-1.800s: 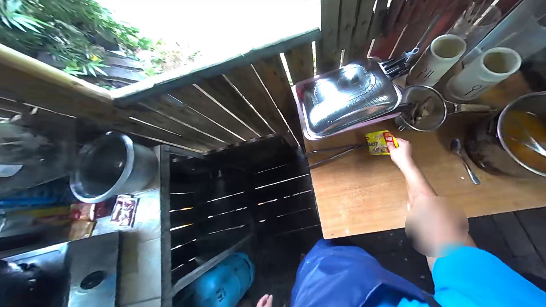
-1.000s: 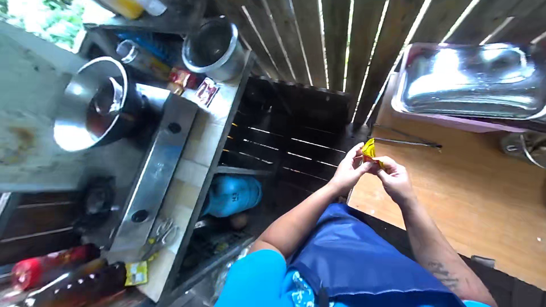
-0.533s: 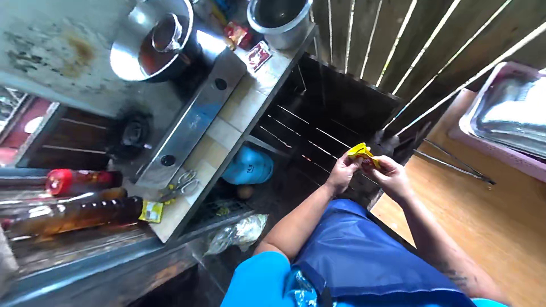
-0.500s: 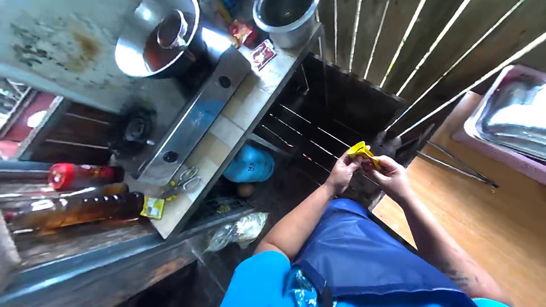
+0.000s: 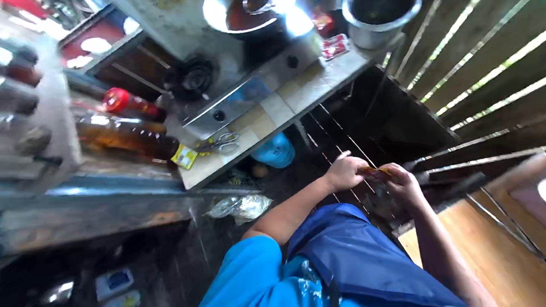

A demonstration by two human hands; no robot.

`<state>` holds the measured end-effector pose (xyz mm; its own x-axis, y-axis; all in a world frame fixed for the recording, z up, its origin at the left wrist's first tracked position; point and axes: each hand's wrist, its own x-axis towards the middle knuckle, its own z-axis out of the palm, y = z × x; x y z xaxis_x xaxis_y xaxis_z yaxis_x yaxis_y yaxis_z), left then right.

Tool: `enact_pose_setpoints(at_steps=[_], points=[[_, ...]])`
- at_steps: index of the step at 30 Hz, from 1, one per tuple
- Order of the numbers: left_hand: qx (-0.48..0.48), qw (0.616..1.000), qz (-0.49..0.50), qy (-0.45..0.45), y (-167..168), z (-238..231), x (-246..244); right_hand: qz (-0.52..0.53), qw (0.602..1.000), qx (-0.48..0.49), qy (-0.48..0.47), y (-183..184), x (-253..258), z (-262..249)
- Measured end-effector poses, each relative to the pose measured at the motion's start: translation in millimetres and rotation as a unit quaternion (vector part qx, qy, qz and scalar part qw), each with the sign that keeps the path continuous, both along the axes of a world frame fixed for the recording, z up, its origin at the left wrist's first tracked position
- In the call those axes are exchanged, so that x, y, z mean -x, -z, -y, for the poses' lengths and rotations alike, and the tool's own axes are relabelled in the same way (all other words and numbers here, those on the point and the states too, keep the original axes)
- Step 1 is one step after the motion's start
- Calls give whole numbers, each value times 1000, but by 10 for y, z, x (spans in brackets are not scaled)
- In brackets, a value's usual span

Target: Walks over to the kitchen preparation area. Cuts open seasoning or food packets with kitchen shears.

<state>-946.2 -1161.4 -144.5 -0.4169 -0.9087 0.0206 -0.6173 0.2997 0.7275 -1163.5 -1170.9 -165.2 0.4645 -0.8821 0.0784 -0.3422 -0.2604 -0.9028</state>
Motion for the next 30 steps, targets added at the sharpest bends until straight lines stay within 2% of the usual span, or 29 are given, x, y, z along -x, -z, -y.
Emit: enact_pose_setpoints(at_steps=[5, 10, 13, 18, 21, 23, 25, 27, 30], points=[[-80, 994, -15, -79, -105, -270, -587, 59, 996, -51, -40, 106, -652, -76], [-71, 984, 43, -157, -190, -722, -1367, 25, 990, -52, -132, 294, -1476, -141], [-61, 974, 42, -214, -185, -1046, -1847, 51, 976, -86, -193, 364, -2111, -180], [-145, 922, 15, -359, -348, -1530, -2542, 59, 932, -195, -301, 319, -3124, -203], [-117, 881, 12, -458, -411, -1762, -2873, 19, 892, -220, -394, 244, -3717, 1], [-77, 862, 13, -502, -426, -1886, -3092, -53, 901, -155, -403, 220, -4173, 183], [-60, 843, 16, -535, -408, -1977, -3313, -142, 903, -24, -404, 226, -4663, 300], [-57, 812, 29, -580, -383, -2029, -3505, -213, 885, 76, -408, 284, -5141, 331], [-85, 759, 34, -645, -443, -2021, -3735, -288, 839, 139, -440, 440, -5668, 375]])
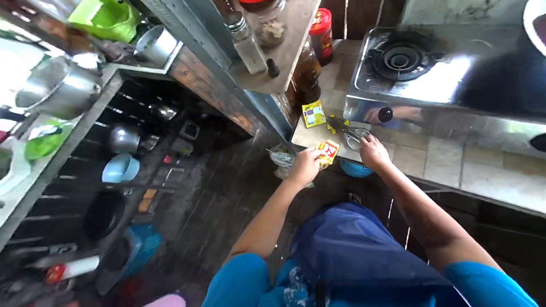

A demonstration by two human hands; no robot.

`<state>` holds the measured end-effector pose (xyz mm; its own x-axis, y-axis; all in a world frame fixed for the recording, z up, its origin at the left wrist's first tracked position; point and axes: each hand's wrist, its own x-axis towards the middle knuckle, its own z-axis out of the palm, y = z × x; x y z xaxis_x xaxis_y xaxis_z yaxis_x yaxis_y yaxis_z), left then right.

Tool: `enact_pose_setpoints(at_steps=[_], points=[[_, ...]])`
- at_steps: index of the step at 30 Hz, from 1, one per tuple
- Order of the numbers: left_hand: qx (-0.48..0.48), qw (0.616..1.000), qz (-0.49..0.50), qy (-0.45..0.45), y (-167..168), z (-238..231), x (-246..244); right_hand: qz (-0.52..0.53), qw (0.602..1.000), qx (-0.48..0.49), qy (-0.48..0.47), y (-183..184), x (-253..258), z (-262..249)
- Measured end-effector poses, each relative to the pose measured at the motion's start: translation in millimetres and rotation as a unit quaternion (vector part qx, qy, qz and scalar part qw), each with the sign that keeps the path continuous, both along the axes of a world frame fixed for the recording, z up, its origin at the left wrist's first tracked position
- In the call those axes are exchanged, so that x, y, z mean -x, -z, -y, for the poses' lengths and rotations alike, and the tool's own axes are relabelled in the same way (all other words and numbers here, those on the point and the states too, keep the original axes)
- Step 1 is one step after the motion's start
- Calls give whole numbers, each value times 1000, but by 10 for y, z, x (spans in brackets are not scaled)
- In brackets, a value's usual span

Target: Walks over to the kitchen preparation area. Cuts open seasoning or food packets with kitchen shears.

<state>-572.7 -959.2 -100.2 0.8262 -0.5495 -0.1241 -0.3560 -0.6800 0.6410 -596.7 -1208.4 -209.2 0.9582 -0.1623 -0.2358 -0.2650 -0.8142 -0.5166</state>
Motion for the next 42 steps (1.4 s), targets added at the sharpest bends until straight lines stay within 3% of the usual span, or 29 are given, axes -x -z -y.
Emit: enact_pose_setpoints(at_steps=[3, 10, 13, 17, 23, 28, 31, 34, 39, 42], points=[[30, 998, 16, -59, -78, -40, -122, -43, 998, 24, -37, 108, -224, 52], [50, 990, 35, -125, -82, 22, -365, -175, 972, 116, -110, -138, -581, 109], [43, 988, 54, -140, -65, 62, -343, -208, 964, 111, -119, -191, -668, 161], [75, 979, 58, -180, 176, 26, -450, -233, 969, 17, -86, -152, -766, 370], [102, 970, 24, -221, 198, -6, -519, -184, 966, -169, -60, 52, -651, 739], [155, 961, -34, -226, 182, -47, -670, -104, 903, -414, -49, 227, -329, 900], [204, 957, -67, -193, 84, -44, -739, -74, 854, -512, -58, 234, -247, 906], [262, 952, -88, -131, -97, -45, -799, -80, 817, -561, -112, 96, -223, 862], [277, 954, -105, -53, -525, 32, -838, -68, 758, -591, -267, -152, -195, 713], [288, 951, -114, -26, -658, 84, -867, -63, 764, -576, -283, -203, -182, 655]])
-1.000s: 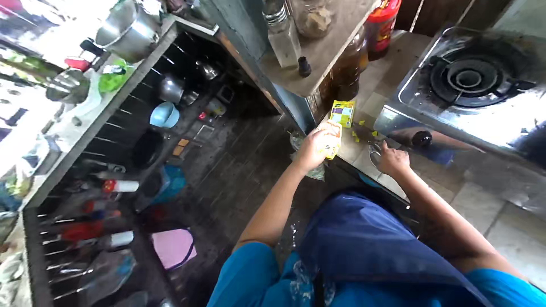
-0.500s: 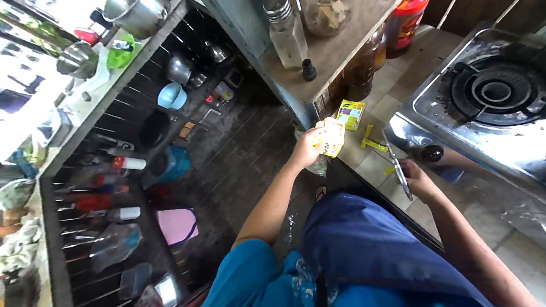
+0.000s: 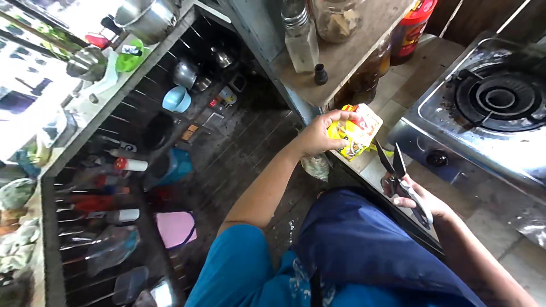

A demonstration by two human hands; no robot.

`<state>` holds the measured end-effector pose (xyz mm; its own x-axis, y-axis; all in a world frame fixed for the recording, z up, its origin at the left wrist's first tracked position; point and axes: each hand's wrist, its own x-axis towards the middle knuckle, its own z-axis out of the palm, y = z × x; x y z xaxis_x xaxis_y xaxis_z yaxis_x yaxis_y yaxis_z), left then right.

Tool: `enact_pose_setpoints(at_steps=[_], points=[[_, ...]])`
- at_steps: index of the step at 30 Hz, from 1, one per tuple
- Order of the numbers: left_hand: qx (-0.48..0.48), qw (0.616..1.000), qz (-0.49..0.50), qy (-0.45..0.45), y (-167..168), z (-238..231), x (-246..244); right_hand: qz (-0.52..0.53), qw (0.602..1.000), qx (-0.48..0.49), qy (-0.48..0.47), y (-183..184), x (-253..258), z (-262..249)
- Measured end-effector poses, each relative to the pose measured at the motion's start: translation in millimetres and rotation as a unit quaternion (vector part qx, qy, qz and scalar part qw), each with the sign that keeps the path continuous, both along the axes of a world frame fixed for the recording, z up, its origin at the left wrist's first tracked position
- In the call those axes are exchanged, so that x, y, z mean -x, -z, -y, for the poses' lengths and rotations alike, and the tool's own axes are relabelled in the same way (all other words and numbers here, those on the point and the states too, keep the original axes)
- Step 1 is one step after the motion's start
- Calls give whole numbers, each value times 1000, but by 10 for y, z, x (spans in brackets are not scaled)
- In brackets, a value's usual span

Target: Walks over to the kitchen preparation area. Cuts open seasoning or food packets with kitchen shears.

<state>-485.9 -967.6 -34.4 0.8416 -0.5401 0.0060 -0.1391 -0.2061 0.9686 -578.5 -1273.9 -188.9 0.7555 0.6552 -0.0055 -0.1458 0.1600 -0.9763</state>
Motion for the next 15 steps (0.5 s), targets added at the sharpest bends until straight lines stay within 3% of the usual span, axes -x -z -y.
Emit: enact_pose_setpoints(at_steps=[5, 15], points=[[28, 999, -8, 46, -14, 64, -3, 51, 997, 64, -12, -105, -86, -88], [-24, 996, 0, 83, 28, 135, 82, 82, 996, 31, -30, -238, -117, -166]])
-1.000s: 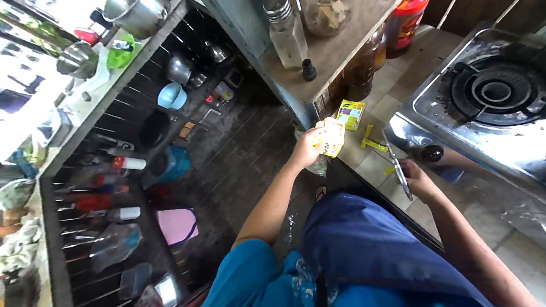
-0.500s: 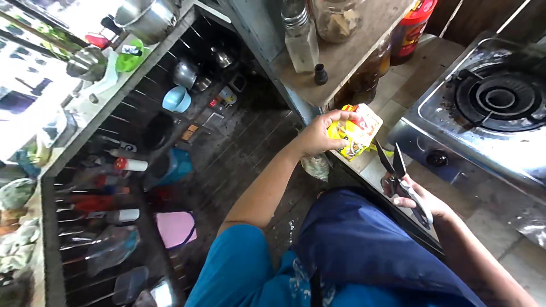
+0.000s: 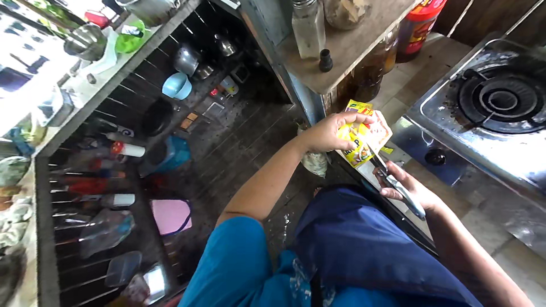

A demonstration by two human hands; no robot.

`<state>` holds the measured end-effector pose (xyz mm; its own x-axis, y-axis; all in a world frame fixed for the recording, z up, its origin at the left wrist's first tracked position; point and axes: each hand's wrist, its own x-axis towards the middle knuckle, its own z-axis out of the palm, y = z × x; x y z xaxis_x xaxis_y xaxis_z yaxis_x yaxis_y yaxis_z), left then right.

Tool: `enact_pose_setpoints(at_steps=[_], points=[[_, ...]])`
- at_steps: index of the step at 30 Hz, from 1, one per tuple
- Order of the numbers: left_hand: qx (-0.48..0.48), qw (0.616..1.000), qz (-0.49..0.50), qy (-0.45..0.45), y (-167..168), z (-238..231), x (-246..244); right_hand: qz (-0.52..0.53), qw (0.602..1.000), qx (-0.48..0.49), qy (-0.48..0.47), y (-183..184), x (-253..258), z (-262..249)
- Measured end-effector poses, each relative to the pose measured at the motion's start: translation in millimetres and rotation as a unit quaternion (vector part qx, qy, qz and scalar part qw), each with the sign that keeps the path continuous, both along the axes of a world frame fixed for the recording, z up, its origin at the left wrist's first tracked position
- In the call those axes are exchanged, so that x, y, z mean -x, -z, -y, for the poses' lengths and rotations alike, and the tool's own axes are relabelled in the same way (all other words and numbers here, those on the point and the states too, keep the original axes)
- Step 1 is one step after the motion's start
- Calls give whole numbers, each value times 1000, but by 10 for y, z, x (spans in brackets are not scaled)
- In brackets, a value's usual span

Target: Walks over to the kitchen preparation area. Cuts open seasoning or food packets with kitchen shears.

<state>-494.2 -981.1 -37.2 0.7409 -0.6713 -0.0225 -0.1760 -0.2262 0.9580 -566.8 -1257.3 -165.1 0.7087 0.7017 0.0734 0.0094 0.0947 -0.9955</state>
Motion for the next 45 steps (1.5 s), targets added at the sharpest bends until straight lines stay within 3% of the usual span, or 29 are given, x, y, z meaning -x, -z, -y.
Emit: enact_pose_setpoints(at_steps=[18, 45], points=[[16, 998, -62, 21, -64, 119, 196, -11, 1000, -25, 1, 8, 222, 154], [21, 997, -61, 46, -62, 306, 360, -24, 999, -20, 12, -32, 463, 345]])
